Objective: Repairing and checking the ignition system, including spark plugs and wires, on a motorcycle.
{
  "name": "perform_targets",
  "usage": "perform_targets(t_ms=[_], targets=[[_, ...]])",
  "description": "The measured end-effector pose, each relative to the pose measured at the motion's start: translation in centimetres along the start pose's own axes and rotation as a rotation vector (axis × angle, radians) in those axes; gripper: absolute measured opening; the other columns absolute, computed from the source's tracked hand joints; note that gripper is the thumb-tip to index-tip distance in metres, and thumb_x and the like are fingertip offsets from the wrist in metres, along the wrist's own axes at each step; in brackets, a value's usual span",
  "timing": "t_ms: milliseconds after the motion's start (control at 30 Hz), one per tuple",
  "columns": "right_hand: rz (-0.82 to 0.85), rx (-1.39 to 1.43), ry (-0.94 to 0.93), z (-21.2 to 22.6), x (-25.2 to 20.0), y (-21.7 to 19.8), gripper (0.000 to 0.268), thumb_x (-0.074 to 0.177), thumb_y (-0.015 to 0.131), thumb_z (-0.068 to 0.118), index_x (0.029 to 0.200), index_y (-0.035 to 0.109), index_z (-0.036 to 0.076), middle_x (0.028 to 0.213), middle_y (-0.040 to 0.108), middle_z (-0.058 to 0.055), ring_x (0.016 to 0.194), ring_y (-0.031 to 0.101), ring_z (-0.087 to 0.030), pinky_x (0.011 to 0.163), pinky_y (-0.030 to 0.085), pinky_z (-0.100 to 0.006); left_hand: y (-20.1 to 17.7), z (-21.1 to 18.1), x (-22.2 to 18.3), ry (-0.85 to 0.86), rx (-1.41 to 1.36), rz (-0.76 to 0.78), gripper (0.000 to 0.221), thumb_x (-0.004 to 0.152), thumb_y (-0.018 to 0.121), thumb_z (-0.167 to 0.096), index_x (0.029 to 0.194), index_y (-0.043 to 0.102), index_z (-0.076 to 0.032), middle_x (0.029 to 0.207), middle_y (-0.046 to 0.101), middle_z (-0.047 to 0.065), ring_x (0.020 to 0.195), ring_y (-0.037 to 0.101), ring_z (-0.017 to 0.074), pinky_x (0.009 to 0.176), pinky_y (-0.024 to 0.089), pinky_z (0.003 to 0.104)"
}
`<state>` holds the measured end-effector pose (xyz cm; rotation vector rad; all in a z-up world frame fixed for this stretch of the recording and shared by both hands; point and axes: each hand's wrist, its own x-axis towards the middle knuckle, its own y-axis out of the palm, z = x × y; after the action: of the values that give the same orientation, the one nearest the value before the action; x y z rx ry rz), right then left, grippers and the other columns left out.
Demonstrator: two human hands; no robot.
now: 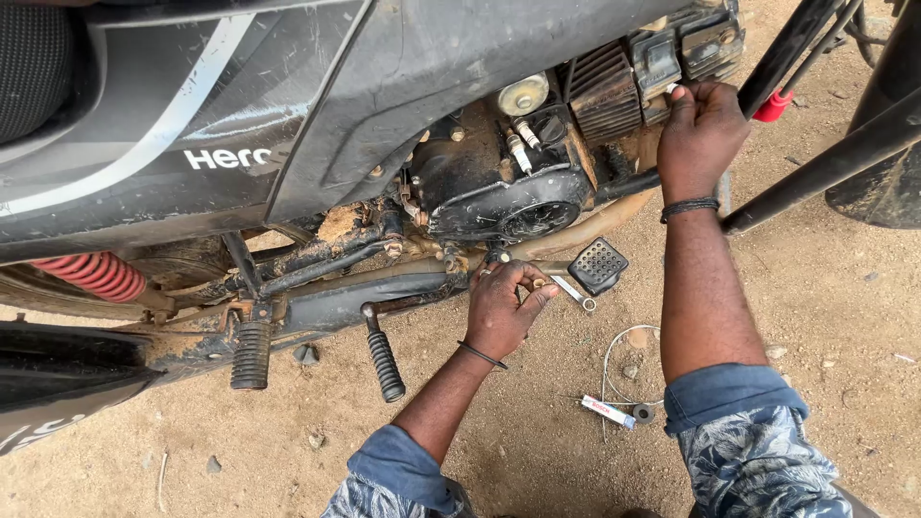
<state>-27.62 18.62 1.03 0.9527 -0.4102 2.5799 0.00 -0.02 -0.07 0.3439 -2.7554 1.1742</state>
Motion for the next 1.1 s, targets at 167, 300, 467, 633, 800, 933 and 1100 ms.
perform_targets(t_ms=[167,300,467,633,800,933,1100], targets=[[-0.004,-0.065,0.103,1.2,0.3,0.3,0.013,0.108,0.075,0.008,0.098,0.069,0.002,0.081,0.074,-0.006,0.077,0.076,-0.013,0.065,0.060,-0.027,0.0,0.1,0.1,-0.009,-0.007,0.009,0.031,0.089,0.077,-0.047,0.099,0.069,-0.018,0.085,0.072,-0.003,0.093,0.067,0.0163,0.107,0.036,0.048],[-0.047,-0.013,0.035,1.3,-0.2,0.1,0.016,0.107,0.077,0.005,0.096,0.066,0.000,0.084,0.073,-0.007,0.077,0.076,-0.013,0.064,0.060,-0.027,0.1,0.3,-0.1,0.006,0.002,0.008,0.031,0.090,0.078,-0.045,0.100,0.068,-0.018,0.084,0.072,-0.003,0.093,0.066,0.0155,0.108,0.035,0.048],[0.009,0.122,0.091,-0.7,-0.4,0.4,0.013,0.101,0.076,-0.004,0.108,0.066,0.001,0.082,0.073,-0.005,0.072,0.071,-0.010,0.065,0.058,-0.025,0.0,0.2,0.0,0.005,-0.011,0.001,0.030,0.088,0.079,-0.044,0.099,0.068,-0.018,0.084,0.072,-0.003,0.092,0.066,0.0154,0.107,0.036,0.047],[0.025,0.071,0.115,-0.1,-0.2,0.3,0.008,0.103,0.073,-0.003,0.106,0.066,0.002,0.085,0.074,-0.004,0.075,0.075,-0.009,0.064,0.062,-0.024,0.1,0.2,-0.1,-0.010,-0.008,0.022,0.031,0.089,0.077,-0.044,0.101,0.067,-0.018,0.085,0.071,-0.003,0.088,0.068,0.0141,0.110,0.035,0.049],[-0.002,-0.145,0.103,1.1,0.3,0.3,0.016,0.109,0.074,0.007,0.094,0.069,0.003,0.077,0.073,-0.007,0.068,0.073,-0.013,0.058,0.058,-0.029,0.0,0.1,-0.1,-0.024,-0.016,0.032,0.030,0.089,0.078,-0.043,0.101,0.068,-0.018,0.086,0.070,-0.003,0.088,0.069,0.0133,0.111,0.034,0.049],[-0.008,-0.126,0.106,-0.1,-0.1,0.5,0.014,0.111,0.074,0.007,0.098,0.070,0.004,0.078,0.074,-0.005,0.070,0.074,-0.011,0.059,0.059,-0.026,0.2,0.5,-0.1,0.000,-0.035,0.022,0.029,0.089,0.079,-0.043,0.100,0.068,-0.018,0.085,0.071,-0.004,0.090,0.069,0.0133,0.111,0.034,0.049],[0.035,0.158,0.089,-2.6,-0.1,0.9,0.012,0.101,0.073,-0.003,0.109,0.066,0.002,0.085,0.074,-0.007,0.073,0.074,-0.011,0.065,0.062,-0.023,0.1,0.3,-0.1,-0.009,-0.015,0.023,0.029,0.088,0.079,-0.043,0.100,0.068,-0.019,0.086,0.070,-0.004,0.087,0.069,0.0130,0.112,0.034,0.049]])
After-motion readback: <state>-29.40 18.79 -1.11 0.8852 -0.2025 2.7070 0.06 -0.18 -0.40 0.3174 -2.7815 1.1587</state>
